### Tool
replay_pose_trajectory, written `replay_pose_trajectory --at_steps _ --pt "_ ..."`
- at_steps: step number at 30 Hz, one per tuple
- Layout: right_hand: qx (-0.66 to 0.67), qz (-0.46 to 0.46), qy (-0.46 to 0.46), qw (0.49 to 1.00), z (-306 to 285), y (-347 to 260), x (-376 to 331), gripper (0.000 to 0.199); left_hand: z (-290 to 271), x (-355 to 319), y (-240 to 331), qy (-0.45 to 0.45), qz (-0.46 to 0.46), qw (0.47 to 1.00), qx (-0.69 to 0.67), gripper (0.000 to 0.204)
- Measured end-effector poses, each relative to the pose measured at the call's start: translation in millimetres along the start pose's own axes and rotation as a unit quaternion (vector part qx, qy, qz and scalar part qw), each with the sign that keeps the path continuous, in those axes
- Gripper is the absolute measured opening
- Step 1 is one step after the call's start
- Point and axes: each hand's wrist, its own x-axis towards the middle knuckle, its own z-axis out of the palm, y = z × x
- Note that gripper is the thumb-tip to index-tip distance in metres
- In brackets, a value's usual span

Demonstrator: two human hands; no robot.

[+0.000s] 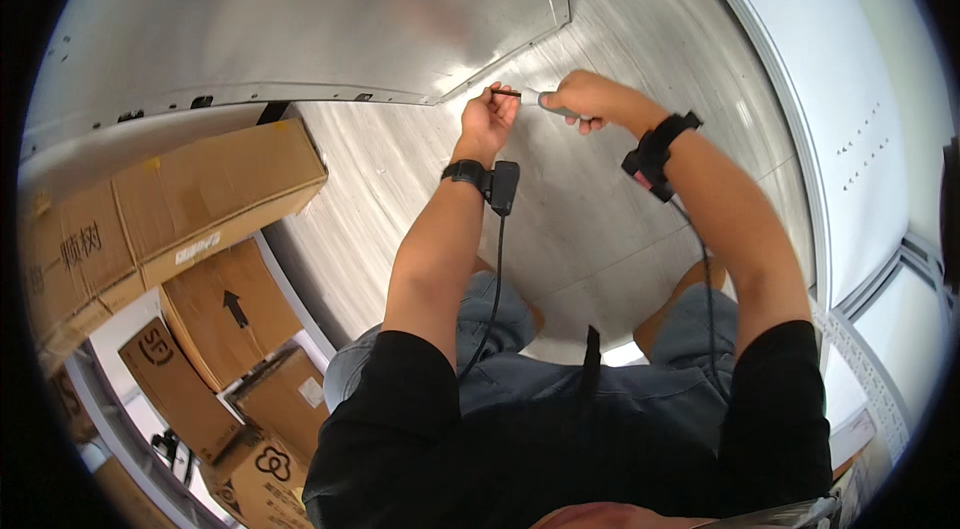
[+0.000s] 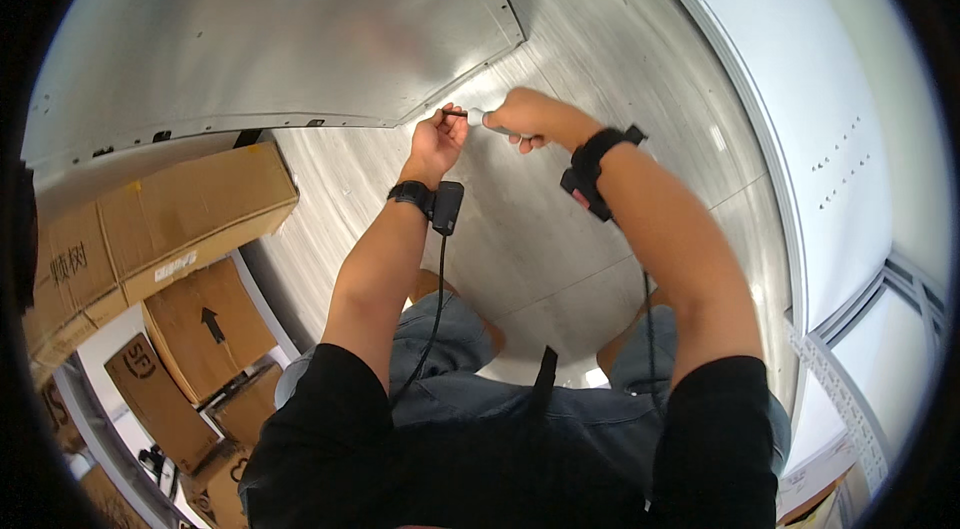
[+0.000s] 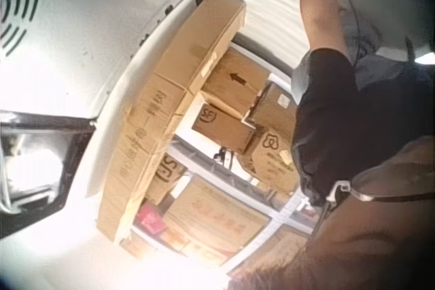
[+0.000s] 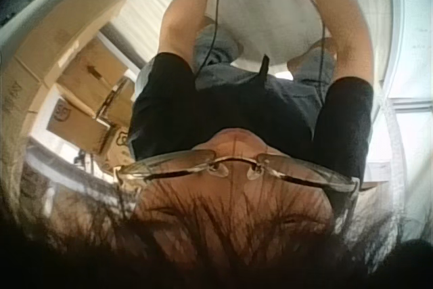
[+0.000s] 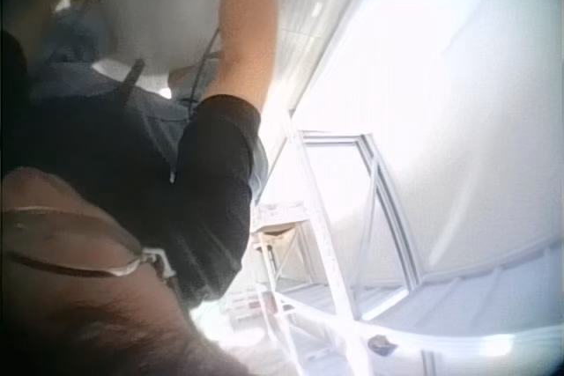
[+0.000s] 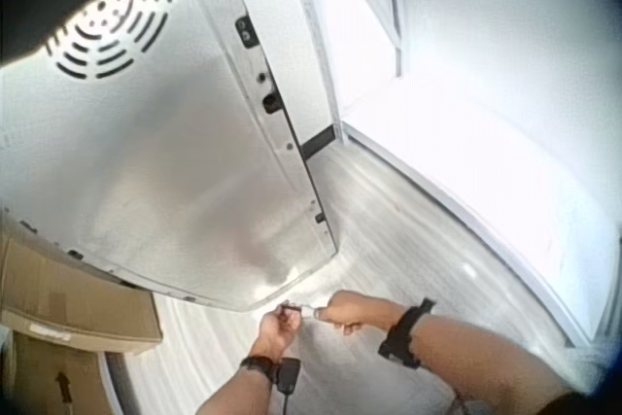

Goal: The person uses a screwdriver to fasten screws into a white metal panel, then wipes the exterior and interior of a black electronic device with a blue cloth.

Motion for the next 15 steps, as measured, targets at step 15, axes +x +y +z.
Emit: replay_pose_trajectory --at_steps 15 --pt "0.455 0.025 0.075 0.887 173 75 51 0.049 -50 28 19 0.068 0.060 0.959 0.268 0.013"
